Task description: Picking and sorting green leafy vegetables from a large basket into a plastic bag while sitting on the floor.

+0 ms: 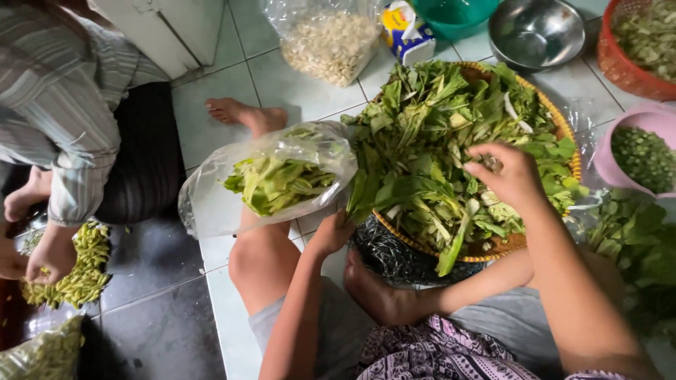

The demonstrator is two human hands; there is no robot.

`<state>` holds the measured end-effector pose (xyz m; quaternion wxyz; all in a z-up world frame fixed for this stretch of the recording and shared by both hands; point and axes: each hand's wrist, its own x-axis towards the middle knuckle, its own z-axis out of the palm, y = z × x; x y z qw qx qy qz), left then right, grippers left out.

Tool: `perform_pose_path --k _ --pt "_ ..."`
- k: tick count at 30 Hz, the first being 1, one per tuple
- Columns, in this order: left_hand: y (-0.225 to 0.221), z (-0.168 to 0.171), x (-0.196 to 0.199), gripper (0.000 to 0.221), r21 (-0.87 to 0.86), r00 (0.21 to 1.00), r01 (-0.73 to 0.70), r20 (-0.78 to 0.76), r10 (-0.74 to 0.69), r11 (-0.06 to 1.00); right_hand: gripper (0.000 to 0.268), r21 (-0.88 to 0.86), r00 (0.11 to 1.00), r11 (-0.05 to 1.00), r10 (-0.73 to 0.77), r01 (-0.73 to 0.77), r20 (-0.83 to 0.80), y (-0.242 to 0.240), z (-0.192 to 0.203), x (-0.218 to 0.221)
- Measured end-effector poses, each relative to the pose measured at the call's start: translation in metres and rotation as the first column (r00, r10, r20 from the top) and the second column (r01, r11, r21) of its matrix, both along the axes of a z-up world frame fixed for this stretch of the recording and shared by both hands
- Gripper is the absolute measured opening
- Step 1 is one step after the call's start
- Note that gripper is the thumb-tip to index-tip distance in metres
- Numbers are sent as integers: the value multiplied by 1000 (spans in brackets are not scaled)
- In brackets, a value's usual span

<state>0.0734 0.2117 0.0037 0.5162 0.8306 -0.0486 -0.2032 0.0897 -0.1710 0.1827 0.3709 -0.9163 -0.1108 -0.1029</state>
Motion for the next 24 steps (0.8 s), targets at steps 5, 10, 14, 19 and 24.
perform_pose_path --k 5,10,14,19,24 --pt "-46 56 -41 30 -346 964 -254 -164 208 903 32 -185 892 967 -237 177 -384 -29 -103 -2" --pt "-99 -54 -75 14 -622 822 -569 -408 398 538 32 -249 819 949 -297 195 -490 -28 -171 4" --pt "-114 -31 -98 11 -607 711 -702 -564 419 373 34 -280 820 959 -183 28 -543 -31 -174 1" --pt "-114 -46 -107 15 -610 690 -715 -537 486 342 35 -97 810 995 -26 -38 -587 -40 -159 -2" --pt "-126 -26 -118 32 -534 716 -697 -471 516 479 27 -403 907 915 -179 11 -382 -27 -157 25"
